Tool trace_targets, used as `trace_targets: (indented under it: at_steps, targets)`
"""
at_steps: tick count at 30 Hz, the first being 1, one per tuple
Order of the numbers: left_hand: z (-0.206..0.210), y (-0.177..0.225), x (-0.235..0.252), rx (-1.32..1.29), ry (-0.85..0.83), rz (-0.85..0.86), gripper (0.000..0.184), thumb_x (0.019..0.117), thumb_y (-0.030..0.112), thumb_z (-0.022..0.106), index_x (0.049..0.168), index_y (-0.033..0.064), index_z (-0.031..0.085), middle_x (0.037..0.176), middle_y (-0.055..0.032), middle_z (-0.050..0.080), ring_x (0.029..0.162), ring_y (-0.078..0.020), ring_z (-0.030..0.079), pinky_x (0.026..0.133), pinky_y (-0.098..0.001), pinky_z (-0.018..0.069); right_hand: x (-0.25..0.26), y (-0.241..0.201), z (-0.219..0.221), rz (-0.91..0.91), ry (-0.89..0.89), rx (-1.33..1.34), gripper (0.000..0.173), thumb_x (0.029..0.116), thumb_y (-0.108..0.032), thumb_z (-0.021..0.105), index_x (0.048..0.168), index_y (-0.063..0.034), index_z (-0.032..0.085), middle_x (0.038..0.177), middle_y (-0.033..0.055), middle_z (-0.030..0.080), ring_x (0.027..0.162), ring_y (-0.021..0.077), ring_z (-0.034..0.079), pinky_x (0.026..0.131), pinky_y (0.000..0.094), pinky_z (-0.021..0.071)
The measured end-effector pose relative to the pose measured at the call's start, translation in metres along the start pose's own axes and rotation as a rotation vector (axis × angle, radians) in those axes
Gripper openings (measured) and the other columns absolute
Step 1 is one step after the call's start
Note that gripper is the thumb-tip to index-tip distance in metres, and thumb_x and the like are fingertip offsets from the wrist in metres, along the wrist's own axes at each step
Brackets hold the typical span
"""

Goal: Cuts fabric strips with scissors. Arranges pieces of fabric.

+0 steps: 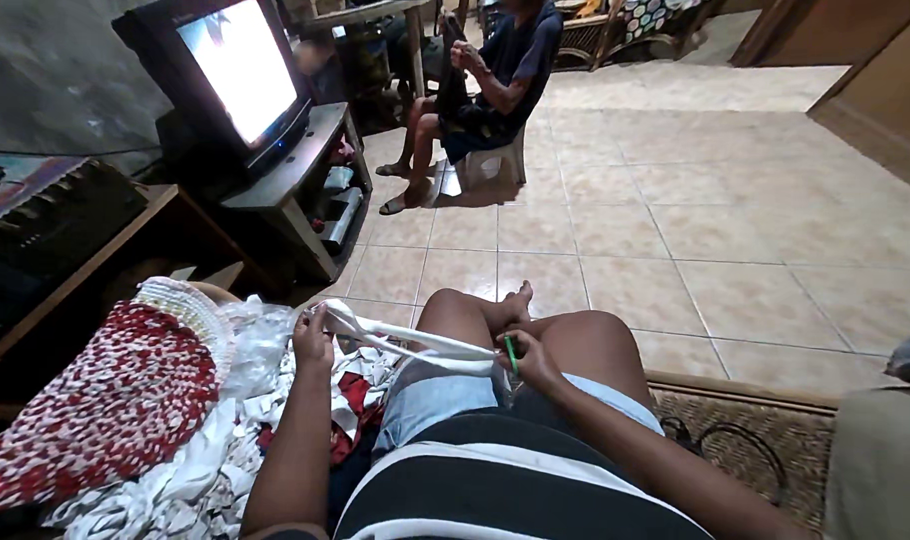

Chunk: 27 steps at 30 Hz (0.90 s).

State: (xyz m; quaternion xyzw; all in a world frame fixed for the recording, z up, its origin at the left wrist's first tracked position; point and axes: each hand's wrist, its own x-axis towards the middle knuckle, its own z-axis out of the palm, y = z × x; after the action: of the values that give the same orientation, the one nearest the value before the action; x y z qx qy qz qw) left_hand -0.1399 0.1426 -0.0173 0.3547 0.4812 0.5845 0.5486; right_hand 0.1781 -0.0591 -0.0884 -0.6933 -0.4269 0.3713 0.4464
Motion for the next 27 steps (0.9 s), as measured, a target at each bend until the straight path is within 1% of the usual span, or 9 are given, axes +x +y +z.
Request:
trace_targets:
  at_steps: [4,7,11,13,15,18,20,22,27]
  targets:
    - [-0.007,-0.017,0.01,0.038,-0.003,-0.017,0.029,0.1036,0.008,0.056,0.131,-0.0032,0.052,0.107,-0.0137,0.061,0.09,-0.0181,0.063,0.081,-0.0369,0.0561,0.002,-0.005,-0.021,0.023,0.066,0.114,0.046,0.0852,-0.006,0.075,0.127,0.0027,0.058,0.103,0.0104,0.066,0.081,0.0099,0.062,0.074,0.0279,0.0531]
    - [-0.007,-0.028,0.006,0.087,0.019,-0.059,0.03,0.1032,0.011,0.058,0.13,-0.0023,0.054,0.102,-0.012,0.062,0.082,-0.0148,0.061,0.074,-0.0318,0.0542,0.005,-0.008,-0.032,0.038,0.058,0.18,0.044,0.0869,-0.007,0.073,0.127,0.0025,0.057,0.103,0.0071,0.065,0.083,0.0057,0.061,0.074,0.0233,0.0526]
    - [-0.005,-0.032,0.003,0.106,0.033,-0.079,0.027,0.1033,0.012,0.058,0.127,-0.0009,0.056,0.094,-0.0082,0.057,0.073,-0.0117,0.055,0.067,-0.0284,0.0504,0.013,-0.005,-0.036,0.081,0.091,0.202,0.042,0.0874,-0.003,0.073,0.126,0.0014,0.058,0.101,0.0082,0.065,0.081,0.0081,0.061,0.072,0.0257,0.0531]
    - [-0.004,-0.027,0.003,0.11,0.033,-0.056,0.025,0.1035,0.012,0.058,0.125,-0.0006,0.056,0.092,-0.007,0.058,0.072,-0.0114,0.056,0.068,-0.0294,0.0514,0.014,-0.01,-0.036,0.092,0.11,0.213,0.04,0.0887,0.0,0.072,0.126,0.0029,0.058,0.102,0.0095,0.064,0.081,0.0092,0.06,0.073,0.0268,0.0526]
    - [-0.006,-0.022,0.007,0.12,0.031,-0.043,0.03,0.1041,0.012,0.057,0.13,-0.002,0.054,0.105,-0.0137,0.061,0.086,-0.0179,0.061,0.078,-0.0362,0.0544,0.019,-0.01,-0.037,0.09,0.122,0.225,0.039,0.0889,-0.001,0.072,0.125,0.0034,0.059,0.104,0.0105,0.065,0.082,0.0103,0.06,0.074,0.0282,0.0523]
    - [-0.009,-0.018,0.014,0.111,0.06,-0.033,0.032,0.1045,0.013,0.057,0.132,-0.0018,0.053,0.114,-0.0177,0.061,0.095,-0.023,0.062,0.082,-0.0416,0.0552,0.027,-0.013,-0.04,0.131,0.168,0.271,0.039,0.0907,-0.004,0.073,0.126,0.0038,0.057,0.098,0.0118,0.065,0.073,0.0126,0.062,0.067,0.0298,0.0556]
    - [-0.011,-0.016,0.016,0.08,0.077,-0.014,0.032,0.1044,0.012,0.056,0.132,-0.0024,0.053,0.111,-0.0161,0.061,0.091,-0.0201,0.063,0.08,-0.0385,0.0557,0.03,-0.015,-0.041,0.186,0.202,0.297,0.041,0.0929,-0.004,0.071,0.13,0.0029,0.054,0.099,0.0135,0.063,0.072,0.0149,0.063,0.066,0.0315,0.0562]
    - [-0.013,-0.017,0.02,0.038,0.086,0.01,0.026,0.1046,0.01,0.055,0.127,-0.002,0.052,0.096,-0.0094,0.06,0.075,-0.013,0.061,0.069,-0.0301,0.0551,0.033,-0.009,-0.043,0.218,0.207,0.244,0.046,0.0932,-0.007,0.072,0.133,0.0022,0.052,0.102,0.0153,0.064,0.075,0.0168,0.064,0.068,0.0334,0.0571]
    - [-0.022,-0.012,0.022,-0.049,0.136,-0.033,0.029,0.106,0.012,0.053,0.132,-0.0002,0.049,0.1,-0.0103,0.059,0.08,-0.0144,0.061,0.073,-0.0306,0.0552,0.039,0.009,-0.034,0.193,0.11,0.163,0.055,0.0889,-0.007,0.078,0.136,0.0032,0.051,0.112,0.0193,0.064,0.087,0.0204,0.065,0.078,0.0372,0.0567]
